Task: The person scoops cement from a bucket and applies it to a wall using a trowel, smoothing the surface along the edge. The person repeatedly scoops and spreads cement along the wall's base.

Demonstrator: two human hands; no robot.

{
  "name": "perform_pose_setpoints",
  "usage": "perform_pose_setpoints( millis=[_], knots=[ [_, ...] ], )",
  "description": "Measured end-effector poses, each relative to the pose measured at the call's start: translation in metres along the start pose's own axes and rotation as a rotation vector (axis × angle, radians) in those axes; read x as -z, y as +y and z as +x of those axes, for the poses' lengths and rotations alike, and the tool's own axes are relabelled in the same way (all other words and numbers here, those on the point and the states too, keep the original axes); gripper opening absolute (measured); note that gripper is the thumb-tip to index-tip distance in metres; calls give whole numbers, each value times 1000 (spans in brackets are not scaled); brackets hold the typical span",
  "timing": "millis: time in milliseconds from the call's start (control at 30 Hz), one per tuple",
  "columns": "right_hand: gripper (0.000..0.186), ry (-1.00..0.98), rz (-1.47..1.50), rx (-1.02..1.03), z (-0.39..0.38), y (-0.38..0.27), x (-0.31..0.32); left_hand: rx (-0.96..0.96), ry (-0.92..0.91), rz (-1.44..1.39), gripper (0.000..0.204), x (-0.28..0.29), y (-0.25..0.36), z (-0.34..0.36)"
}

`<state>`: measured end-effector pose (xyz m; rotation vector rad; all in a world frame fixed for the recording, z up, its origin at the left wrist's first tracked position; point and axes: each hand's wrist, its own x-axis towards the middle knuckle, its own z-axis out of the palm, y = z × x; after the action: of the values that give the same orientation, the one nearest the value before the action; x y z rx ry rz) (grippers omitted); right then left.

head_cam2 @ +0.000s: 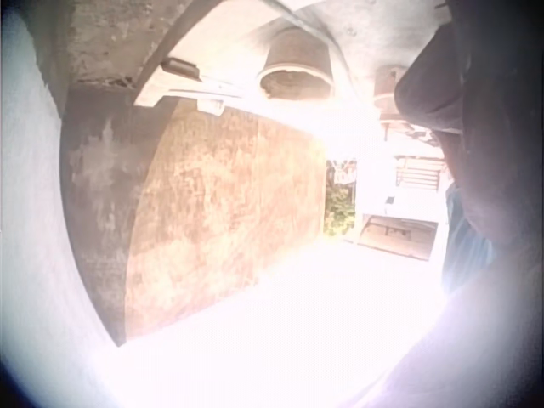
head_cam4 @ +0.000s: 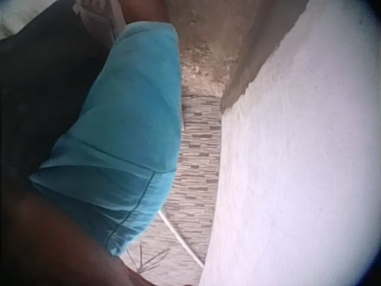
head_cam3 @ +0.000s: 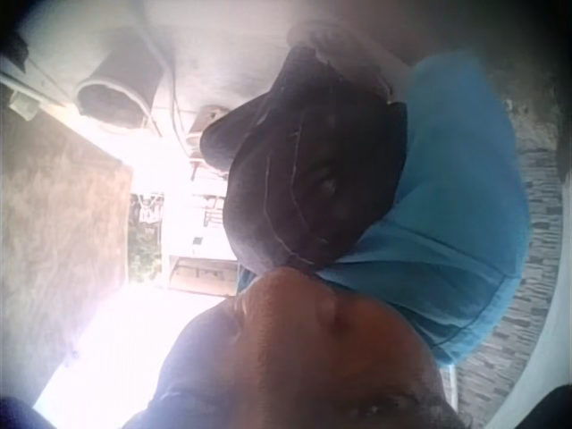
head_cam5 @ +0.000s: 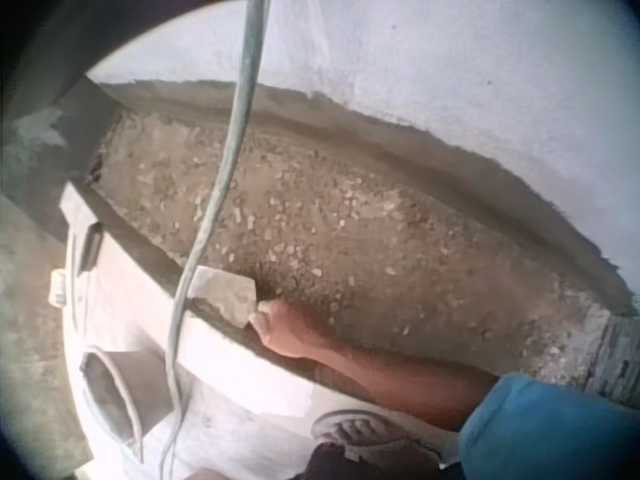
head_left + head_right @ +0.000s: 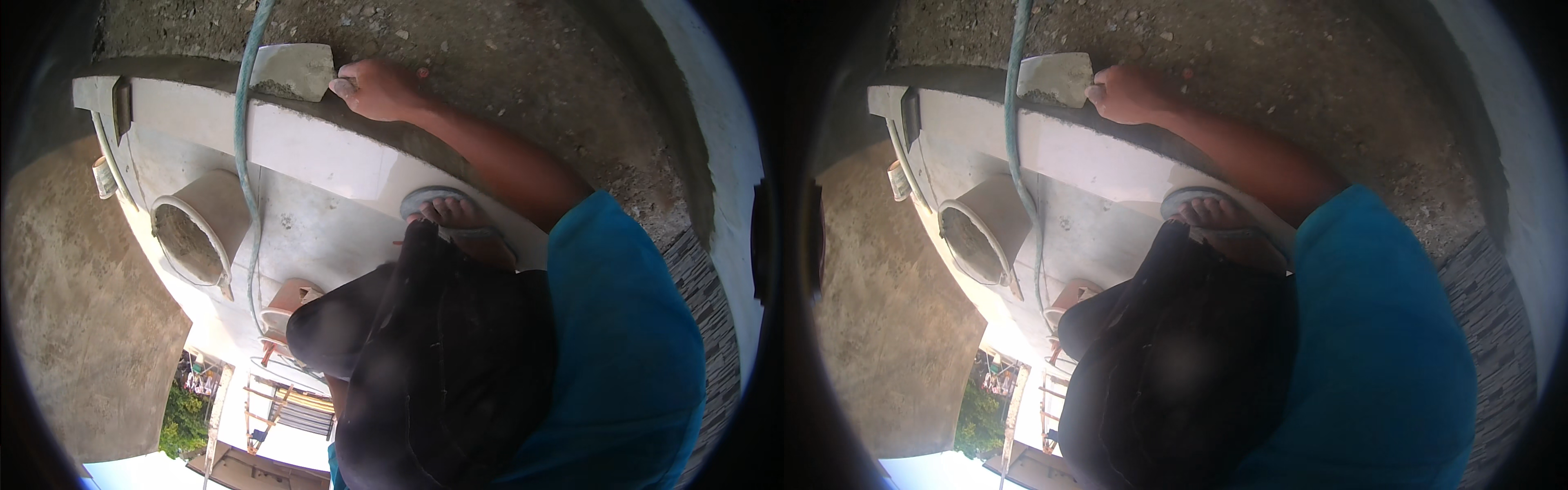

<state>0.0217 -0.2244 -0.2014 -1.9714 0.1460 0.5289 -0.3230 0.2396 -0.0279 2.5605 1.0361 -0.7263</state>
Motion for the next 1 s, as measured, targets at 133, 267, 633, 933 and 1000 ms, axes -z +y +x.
perform_pose_setpoints(
  millis=[133, 267, 633, 933, 1000],
  knots=[
    [38, -30, -28, -138, 14, 24, 2, 1, -1, -23, 29, 0, 1, 2],
    [39, 33, -189, -175, 8, 35, -17, -2, -8, -24, 30, 2, -2, 2],
    [34, -69, -14, -101, -59, -6, 27, -3, -5, -51, 31, 2, -12, 6],
    [38, 21, -189, -222, -8, 39, -11, -26, -15, -69, 32, -3, -21, 9],
    [39, 2, -222, -217, -10, 32, -10, -28, -13, -75, 33, -6, -24, 11]
  ],
)
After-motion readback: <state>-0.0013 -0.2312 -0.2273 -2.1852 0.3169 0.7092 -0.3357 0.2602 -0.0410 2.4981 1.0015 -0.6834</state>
